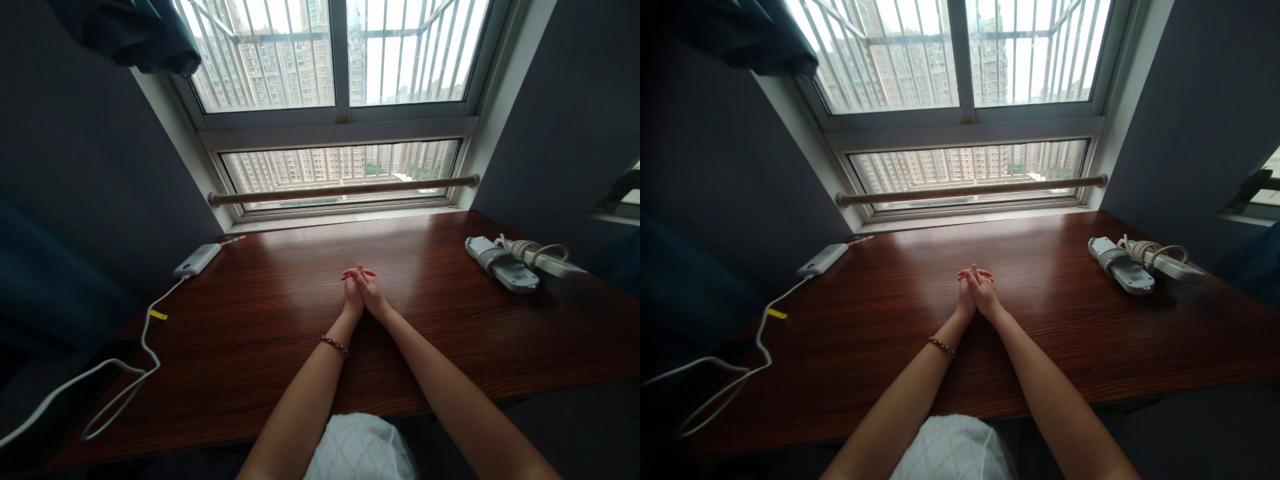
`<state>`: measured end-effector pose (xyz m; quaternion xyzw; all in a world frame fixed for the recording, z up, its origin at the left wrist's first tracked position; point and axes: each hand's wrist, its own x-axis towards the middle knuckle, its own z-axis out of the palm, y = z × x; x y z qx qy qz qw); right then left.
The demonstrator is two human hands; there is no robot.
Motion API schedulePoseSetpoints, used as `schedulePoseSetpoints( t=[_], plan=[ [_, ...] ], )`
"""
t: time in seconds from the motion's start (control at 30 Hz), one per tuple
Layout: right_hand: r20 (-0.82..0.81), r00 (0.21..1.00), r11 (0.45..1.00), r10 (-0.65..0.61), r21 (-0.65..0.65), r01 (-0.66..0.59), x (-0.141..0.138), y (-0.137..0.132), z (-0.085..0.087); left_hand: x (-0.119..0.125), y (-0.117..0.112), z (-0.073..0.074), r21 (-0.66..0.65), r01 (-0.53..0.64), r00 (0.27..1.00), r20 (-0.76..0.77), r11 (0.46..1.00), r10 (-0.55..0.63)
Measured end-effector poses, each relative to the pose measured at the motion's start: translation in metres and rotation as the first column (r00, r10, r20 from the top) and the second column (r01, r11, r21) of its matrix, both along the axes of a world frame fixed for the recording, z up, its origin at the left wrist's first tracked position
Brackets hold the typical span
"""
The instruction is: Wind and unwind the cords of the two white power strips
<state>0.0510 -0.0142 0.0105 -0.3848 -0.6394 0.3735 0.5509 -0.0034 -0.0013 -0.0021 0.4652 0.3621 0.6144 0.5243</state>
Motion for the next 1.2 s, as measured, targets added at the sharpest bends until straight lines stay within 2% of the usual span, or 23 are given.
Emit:
schedulePoseSetpoints(
  t=[1.2],
  plan=[
    [0.009, 1.000, 1.000, 0.002, -0.009, -0.002, 0.0007, -0.0024, 0.0041, 0.0003, 0.0028, -0.0040, 0.000, -0.006, 1.000, -0.004, 1.000, 0.006]
  ],
)
